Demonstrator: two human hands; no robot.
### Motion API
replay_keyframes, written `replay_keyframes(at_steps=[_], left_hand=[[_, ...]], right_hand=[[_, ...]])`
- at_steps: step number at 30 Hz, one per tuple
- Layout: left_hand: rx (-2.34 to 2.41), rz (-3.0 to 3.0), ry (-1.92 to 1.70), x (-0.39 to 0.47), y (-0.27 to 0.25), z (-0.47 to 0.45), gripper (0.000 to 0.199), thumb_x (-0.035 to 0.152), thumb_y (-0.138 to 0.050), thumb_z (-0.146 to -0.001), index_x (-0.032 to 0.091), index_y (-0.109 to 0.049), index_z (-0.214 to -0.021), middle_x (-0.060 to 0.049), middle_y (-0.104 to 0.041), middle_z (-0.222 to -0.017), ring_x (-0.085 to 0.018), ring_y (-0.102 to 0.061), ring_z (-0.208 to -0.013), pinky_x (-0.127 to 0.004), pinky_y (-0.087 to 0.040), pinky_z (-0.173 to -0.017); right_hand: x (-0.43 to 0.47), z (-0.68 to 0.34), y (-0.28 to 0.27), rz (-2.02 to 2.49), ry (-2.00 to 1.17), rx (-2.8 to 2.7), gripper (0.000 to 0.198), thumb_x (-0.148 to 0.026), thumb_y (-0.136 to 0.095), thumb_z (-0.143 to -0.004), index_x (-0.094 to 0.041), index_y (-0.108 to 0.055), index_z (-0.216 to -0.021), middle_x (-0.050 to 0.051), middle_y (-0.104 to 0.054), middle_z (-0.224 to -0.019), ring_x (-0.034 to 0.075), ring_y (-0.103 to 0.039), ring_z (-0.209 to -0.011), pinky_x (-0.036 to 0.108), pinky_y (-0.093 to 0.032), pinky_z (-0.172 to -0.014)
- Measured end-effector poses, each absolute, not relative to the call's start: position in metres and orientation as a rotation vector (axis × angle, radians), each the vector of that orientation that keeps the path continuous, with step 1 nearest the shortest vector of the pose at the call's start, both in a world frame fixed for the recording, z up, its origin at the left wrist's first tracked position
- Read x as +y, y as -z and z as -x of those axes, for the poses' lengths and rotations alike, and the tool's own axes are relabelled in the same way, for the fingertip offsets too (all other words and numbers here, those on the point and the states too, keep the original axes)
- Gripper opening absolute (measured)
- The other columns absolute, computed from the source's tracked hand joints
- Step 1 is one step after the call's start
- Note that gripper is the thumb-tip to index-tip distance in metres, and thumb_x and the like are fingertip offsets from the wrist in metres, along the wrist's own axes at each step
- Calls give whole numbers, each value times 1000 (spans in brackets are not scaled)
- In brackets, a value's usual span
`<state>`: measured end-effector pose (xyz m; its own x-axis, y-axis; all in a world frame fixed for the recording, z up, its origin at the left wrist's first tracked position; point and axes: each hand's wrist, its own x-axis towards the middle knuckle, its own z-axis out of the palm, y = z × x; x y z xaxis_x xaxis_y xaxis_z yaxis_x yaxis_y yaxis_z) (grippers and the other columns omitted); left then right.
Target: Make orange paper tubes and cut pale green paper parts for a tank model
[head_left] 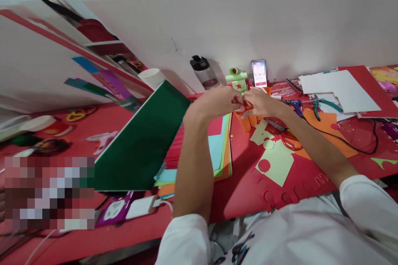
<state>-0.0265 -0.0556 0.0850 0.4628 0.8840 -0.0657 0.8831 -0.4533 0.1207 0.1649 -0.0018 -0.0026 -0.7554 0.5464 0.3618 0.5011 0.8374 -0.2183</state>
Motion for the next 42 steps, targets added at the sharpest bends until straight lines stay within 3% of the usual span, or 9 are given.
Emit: replay_keyframes(at_steps=[11,18,24,31,36,42], left_hand=[[1593,-2595,22,-56,-84,17,18,24,-58,-87,24,-76,-83,-5,-75,-84,-21,-64,-77,-33,-38,-65],[1609,-2573,111,-54,-81,19,18,34,-59,-88,23,-70,-78,-6,-70,-76,-21,-62,-73,-33,-38,-62],[1664,-2481,117,-58,-87,31,19,36,-56,-92,22,-68,-88,-7,-72,-86,-22,-62,-76,-33,-40,-64],[1797,-2456,-15,-56,-89,54,8,27,-57,-90,23,-60,-97,-8,-74,-95,-21,-62,-77,-33,-40,-63],[1835,-2427,115,-53,-88,61,17,33,-62,-91,23,-65,-104,-8,-76,-103,-20,-62,-78,-31,-38,-62],[1579,-2476,-72,-53,-87,43,28,46,-60,-94,24,-77,-99,-5,-77,-97,-19,-64,-79,-29,-40,-66]], right_hand=[[1,-164,3,809,-139,-2601,40,-56,-76,-94,-18,-64,-91,8,-67,-95,25,-58,-92,41,-39,-91],[0,-167,3,785,-204,-2578,38,-55,-76,-93,-20,-63,-89,6,-65,-94,26,-56,-94,39,-36,-88],[-4,-167,-1,750,-237,-2608,25,-45,-72,-95,-21,-65,-95,5,-65,-97,25,-56,-94,40,-35,-94],[-7,-170,-5,749,-261,-2625,29,-45,-74,-94,-20,-69,-108,8,-70,-107,29,-60,-103,42,-37,-98],[-6,-173,-4,719,-267,-2623,28,-44,-74,-95,-20,-69,-109,8,-71,-109,29,-60,-102,43,-37,-99],[-5,-172,-3,701,-249,-2602,20,-38,-70,-96,-19,-66,-102,6,-70,-98,25,-57,-92,38,-36,-89]])
